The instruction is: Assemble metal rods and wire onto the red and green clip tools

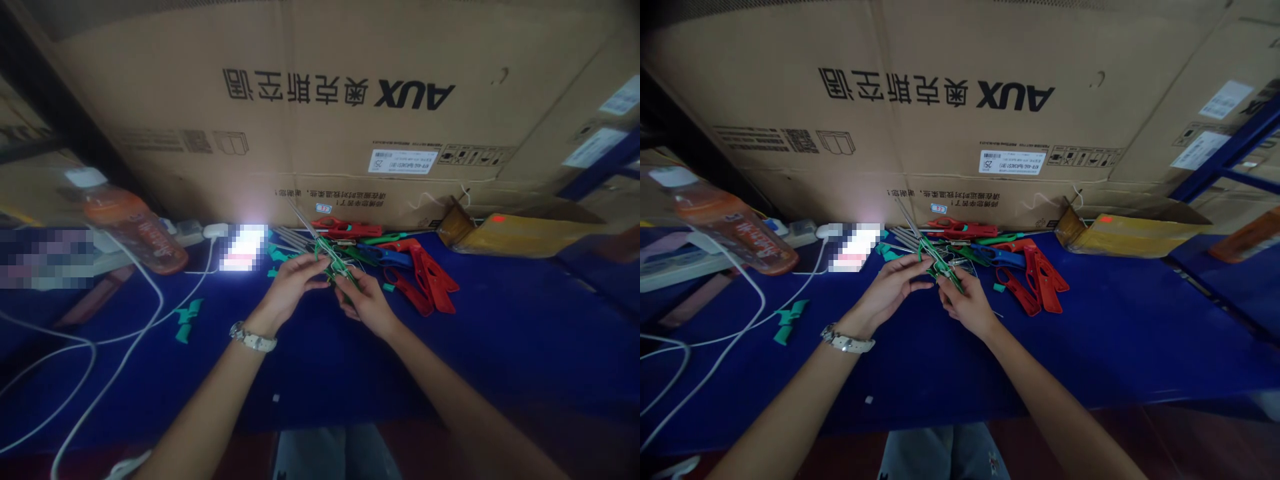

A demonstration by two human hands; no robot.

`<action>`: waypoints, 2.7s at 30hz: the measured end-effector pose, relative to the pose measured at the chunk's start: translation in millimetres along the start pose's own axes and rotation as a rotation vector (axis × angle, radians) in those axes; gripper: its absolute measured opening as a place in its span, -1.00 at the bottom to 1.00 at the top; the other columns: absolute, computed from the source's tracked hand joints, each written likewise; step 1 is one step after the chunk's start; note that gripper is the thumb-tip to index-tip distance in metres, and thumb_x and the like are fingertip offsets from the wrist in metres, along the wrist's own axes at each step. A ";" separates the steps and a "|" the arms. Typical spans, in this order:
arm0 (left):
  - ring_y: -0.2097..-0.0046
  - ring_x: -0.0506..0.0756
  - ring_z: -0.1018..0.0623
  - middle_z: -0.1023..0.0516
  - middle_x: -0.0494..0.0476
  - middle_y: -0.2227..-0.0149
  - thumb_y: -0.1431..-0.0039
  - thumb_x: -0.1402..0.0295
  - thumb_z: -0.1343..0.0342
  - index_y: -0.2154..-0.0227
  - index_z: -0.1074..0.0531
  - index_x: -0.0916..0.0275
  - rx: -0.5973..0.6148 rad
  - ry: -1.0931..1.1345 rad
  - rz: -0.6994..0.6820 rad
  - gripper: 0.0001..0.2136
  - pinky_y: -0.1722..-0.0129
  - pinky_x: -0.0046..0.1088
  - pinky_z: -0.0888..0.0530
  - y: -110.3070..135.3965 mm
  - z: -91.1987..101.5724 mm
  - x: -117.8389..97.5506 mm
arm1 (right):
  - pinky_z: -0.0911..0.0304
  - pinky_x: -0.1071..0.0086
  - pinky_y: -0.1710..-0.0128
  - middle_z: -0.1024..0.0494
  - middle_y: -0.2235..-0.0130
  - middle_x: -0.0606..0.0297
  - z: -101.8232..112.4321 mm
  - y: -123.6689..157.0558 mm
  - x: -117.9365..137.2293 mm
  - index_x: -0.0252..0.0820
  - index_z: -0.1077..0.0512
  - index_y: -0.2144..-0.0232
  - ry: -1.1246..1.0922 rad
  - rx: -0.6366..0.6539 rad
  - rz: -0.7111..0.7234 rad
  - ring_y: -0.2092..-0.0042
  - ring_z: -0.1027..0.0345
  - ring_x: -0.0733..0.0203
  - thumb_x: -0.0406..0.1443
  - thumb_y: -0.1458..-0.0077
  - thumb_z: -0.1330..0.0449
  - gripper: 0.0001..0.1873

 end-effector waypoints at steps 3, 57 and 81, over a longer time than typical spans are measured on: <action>0.22 0.04 -0.57 -0.63 0.09 0.24 0.12 0.29 -0.43 0.38 -0.65 0.23 -0.025 0.027 0.000 -0.79 0.32 -0.49 -0.56 -0.2 -0.6 -0.1 | 0.12 0.57 0.76 -0.29 0.56 0.54 0.2 -0.4 -0.3 -0.13 -0.26 0.35 0.006 -0.006 0.008 0.68 -0.01 0.50 -0.01 -0.07 -0.28 -0.62; 0.12 0.12 -0.55 -0.56 0.15 0.18 -0.22 0.24 -0.24 0.24 -0.60 0.15 0.095 -1.151 -0.469 -0.86 -0.02 -0.26 -0.41 182.4 60.7 3.8 | 0.07 0.54 0.77 -0.30 0.58 0.51 -14.1 3.2 -18.9 -0.12 -0.26 0.37 0.165 -0.081 0.028 0.68 -0.06 0.44 -0.05 -0.03 -0.31 -0.64; 0.37 0.04 -0.51 -0.54 0.07 0.40 -0.06 0.06 -0.29 0.31 -0.51 0.26 -0.074 -0.664 -0.517 -0.66 0.29 -0.41 -0.48 48.6 16.8 -15.5 | 0.01 0.58 0.79 -0.29 0.61 0.53 -22.6 -2.4 -13.8 -0.12 -0.21 0.40 0.234 -0.138 0.081 0.70 -0.08 0.45 -0.21 -0.17 -0.21 -0.77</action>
Point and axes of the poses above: each hand's wrist, its own y-axis away from the middle knuckle, its own z-axis out of the back of the hand, x = y × z, the point moved 4 cm from there along -y, towards the middle knuckle
